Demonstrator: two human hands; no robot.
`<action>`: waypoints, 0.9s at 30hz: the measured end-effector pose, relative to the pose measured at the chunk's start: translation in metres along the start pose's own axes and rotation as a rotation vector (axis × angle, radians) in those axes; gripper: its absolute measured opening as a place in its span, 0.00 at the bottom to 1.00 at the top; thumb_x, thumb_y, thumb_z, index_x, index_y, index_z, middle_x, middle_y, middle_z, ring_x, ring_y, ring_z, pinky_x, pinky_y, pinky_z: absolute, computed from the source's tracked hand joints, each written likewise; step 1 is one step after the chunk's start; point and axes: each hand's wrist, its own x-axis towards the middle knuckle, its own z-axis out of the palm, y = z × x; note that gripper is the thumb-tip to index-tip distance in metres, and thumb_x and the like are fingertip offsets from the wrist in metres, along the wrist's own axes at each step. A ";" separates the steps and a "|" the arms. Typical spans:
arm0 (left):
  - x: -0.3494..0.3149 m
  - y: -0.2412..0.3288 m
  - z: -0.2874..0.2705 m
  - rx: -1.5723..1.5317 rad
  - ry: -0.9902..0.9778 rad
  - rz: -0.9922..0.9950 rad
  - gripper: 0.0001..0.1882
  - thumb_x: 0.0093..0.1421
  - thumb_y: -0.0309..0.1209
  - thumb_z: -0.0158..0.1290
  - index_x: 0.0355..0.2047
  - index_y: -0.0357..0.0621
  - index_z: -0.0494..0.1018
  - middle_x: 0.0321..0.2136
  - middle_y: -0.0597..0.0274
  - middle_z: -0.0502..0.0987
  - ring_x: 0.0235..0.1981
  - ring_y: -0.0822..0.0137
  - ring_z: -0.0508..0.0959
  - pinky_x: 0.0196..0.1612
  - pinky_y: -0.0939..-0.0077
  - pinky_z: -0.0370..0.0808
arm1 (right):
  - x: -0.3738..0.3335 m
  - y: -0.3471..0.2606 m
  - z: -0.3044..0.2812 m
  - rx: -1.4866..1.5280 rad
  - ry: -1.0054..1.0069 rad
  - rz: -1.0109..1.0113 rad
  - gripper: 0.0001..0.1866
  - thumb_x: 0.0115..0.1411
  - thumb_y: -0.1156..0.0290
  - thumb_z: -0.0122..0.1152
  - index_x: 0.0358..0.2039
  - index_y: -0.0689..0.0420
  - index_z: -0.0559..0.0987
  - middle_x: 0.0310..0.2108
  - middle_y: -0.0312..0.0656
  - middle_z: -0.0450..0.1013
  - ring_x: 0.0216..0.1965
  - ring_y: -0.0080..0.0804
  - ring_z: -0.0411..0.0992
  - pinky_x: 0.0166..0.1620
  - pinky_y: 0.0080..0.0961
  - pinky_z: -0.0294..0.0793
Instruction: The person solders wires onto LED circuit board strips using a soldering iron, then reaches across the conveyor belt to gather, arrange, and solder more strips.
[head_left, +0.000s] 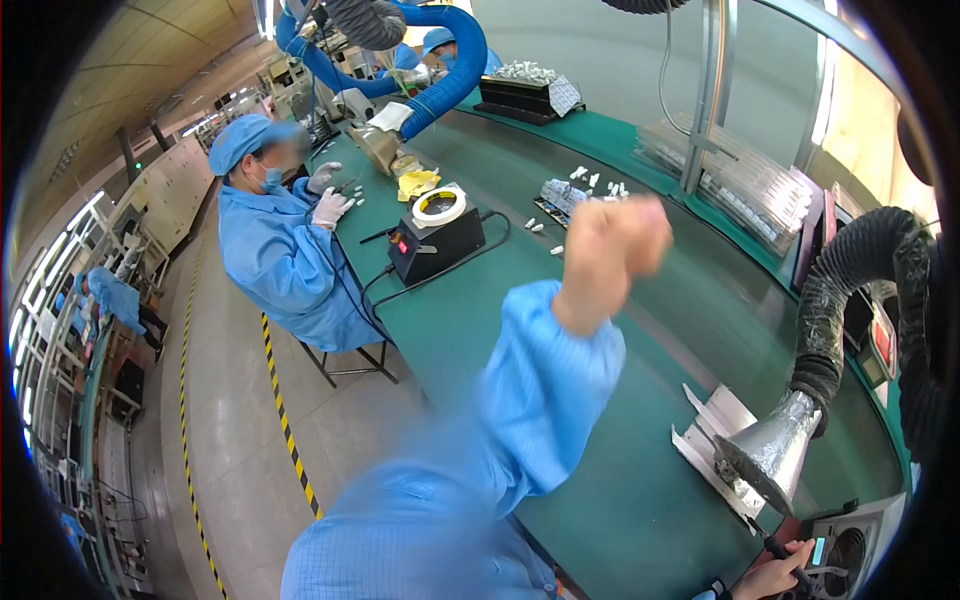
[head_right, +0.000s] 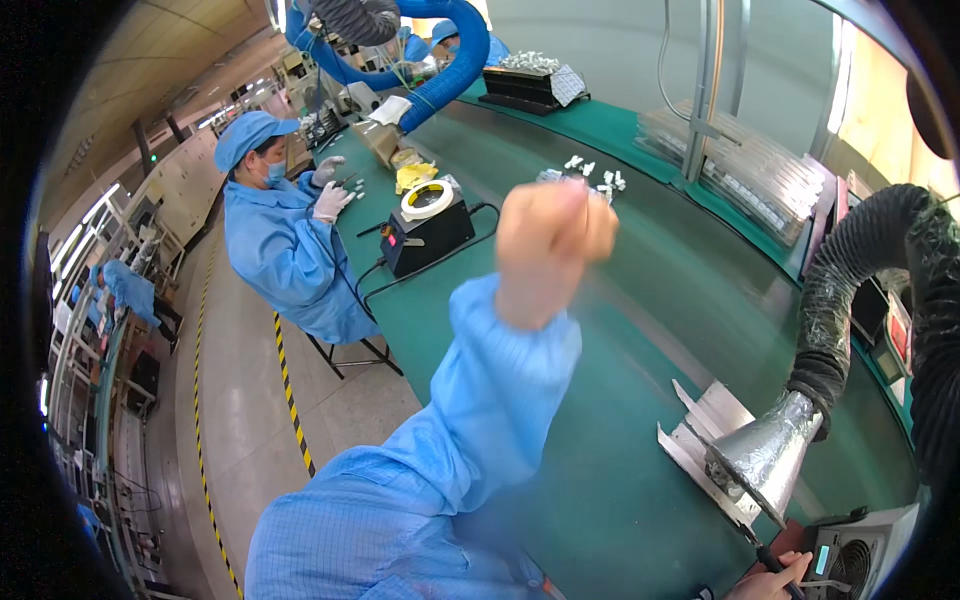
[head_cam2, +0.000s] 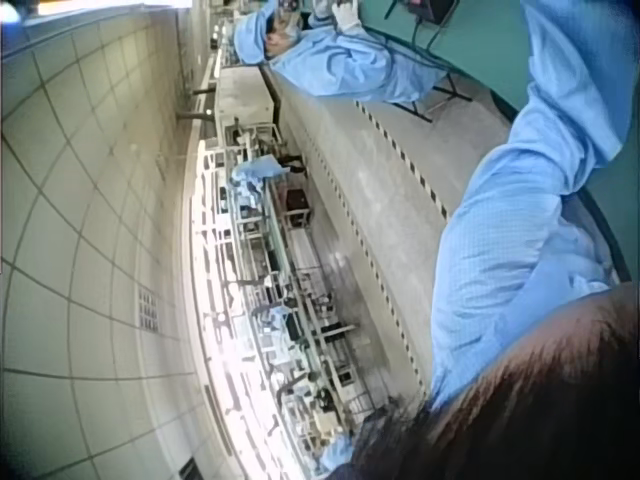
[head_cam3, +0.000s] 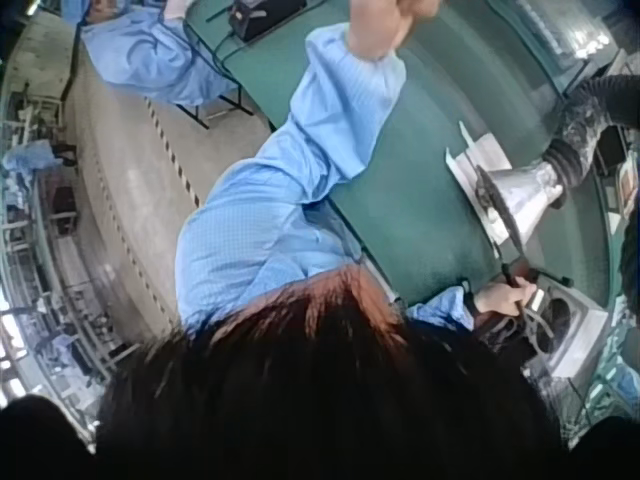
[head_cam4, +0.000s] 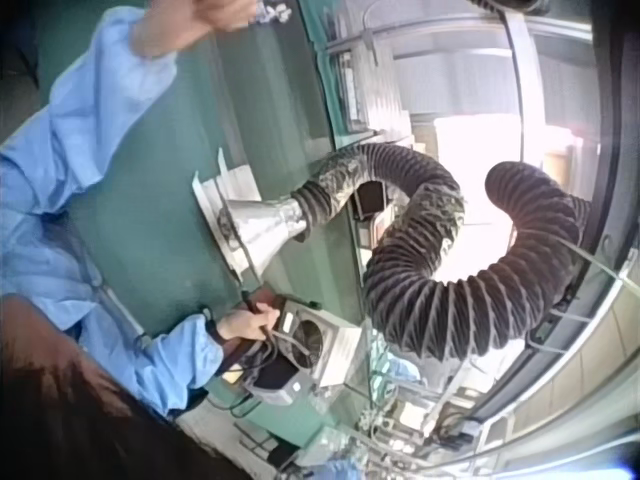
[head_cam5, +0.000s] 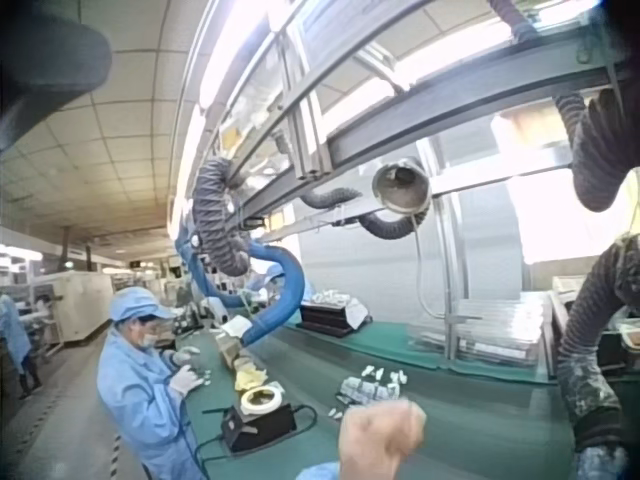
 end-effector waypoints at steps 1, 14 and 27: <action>0.012 -0.019 -0.013 0.115 0.204 -0.049 0.16 0.61 0.28 0.48 0.16 0.41 0.66 0.11 0.67 0.62 0.13 0.72 0.60 0.20 0.77 0.57 | 0.010 0.025 -0.012 0.019 -0.007 0.013 0.20 0.65 0.64 0.55 0.18 0.62 0.71 0.18 0.37 0.64 0.23 0.27 0.62 0.31 0.24 0.65; -0.031 -0.179 -0.176 0.455 0.890 -0.871 0.15 0.58 0.36 0.51 0.39 0.36 0.73 0.26 0.60 0.76 0.17 0.68 0.74 0.16 0.71 0.67 | 0.014 0.051 -0.020 0.013 -0.057 0.010 0.17 0.68 0.64 0.52 0.24 0.62 0.72 0.24 0.32 0.62 0.29 0.22 0.60 0.38 0.20 0.62; -0.043 -0.223 -0.206 0.932 0.835 -0.454 0.28 0.52 0.30 0.52 0.54 0.33 0.67 0.43 0.55 0.73 0.35 0.61 0.77 0.36 0.65 0.74 | 0.009 0.038 -0.009 0.069 -0.011 0.046 0.16 0.68 0.68 0.51 0.23 0.63 0.71 0.22 0.32 0.62 0.28 0.21 0.60 0.36 0.19 0.62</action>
